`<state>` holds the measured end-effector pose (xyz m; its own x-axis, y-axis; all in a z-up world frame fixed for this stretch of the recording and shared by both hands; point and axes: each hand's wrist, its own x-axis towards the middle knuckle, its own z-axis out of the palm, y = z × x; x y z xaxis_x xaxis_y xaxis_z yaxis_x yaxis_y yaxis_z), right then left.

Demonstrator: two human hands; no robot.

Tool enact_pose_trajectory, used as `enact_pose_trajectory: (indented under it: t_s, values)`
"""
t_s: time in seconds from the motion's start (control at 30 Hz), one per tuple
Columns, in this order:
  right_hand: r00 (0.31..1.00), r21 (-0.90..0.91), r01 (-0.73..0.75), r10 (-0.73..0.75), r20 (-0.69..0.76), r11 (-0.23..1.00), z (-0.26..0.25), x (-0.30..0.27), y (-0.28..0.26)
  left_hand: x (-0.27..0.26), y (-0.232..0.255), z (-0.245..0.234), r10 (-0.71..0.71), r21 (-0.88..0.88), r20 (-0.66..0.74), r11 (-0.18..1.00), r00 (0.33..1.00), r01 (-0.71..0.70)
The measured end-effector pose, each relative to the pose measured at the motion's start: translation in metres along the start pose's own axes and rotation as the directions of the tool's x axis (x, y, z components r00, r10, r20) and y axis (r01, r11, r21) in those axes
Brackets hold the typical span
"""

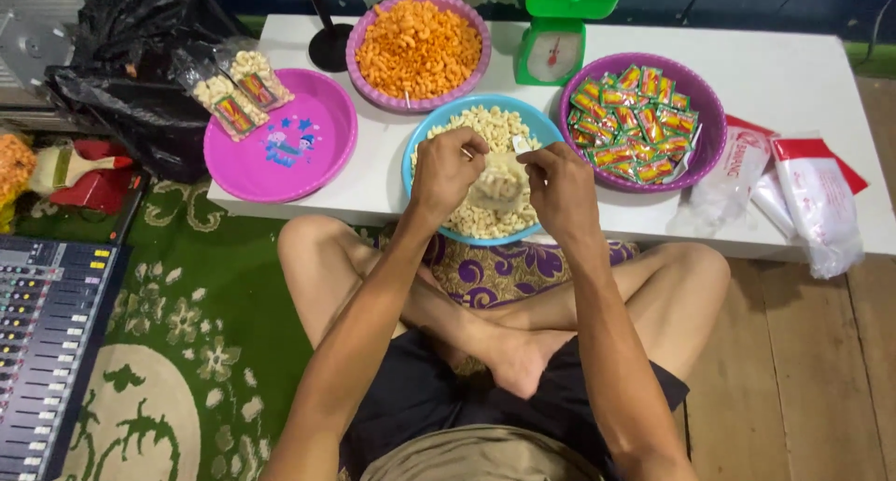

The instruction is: Manually filling small plastic bags with snacks and seasoning packets from bowls and weighing them on a scale.

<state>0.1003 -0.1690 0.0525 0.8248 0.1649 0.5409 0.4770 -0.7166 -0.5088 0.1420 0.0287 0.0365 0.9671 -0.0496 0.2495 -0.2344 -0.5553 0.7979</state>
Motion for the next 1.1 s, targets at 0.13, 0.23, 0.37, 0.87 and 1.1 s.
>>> enact_pose_trajectory:
  t_s: [0.13, 0.23, 0.37, 0.87, 1.1]
  values:
    - [0.999, 0.045, -0.050, 0.051, -0.017, 0.998, -0.004, 0.000, 0.004, -0.005, 0.018, -0.013, 0.008, -0.070, -0.001, 0.998, 1.000, -0.008]
    - [0.961, 0.411, -0.243, 0.275, -0.020, 0.879, -0.016, -0.007, -0.003, -0.018, 0.046, -0.030, -0.030, -0.180, -0.024, 0.983, 0.999, 0.026]
    - [0.940, 0.726, -0.339, 0.243, 0.239, 0.599, -0.006, -0.015, -0.020, -0.020, 0.063, -0.043, -0.081, -0.298, 0.016, 0.951, 0.997, 0.082]
    - [0.918, 0.795, -0.373, 0.315, 0.241, 0.479, 0.049, -0.043, -0.034, -0.041, 0.060, -0.064, -0.129, -0.585, 0.041, 0.800, 0.991, 0.129]
    - [0.928, 0.767, -0.323, 0.345, 0.141, 0.554, 0.032, -0.042, -0.032, -0.045, 0.056, -0.062, -0.104, -0.683, 0.004, 0.726, 0.995, 0.079]
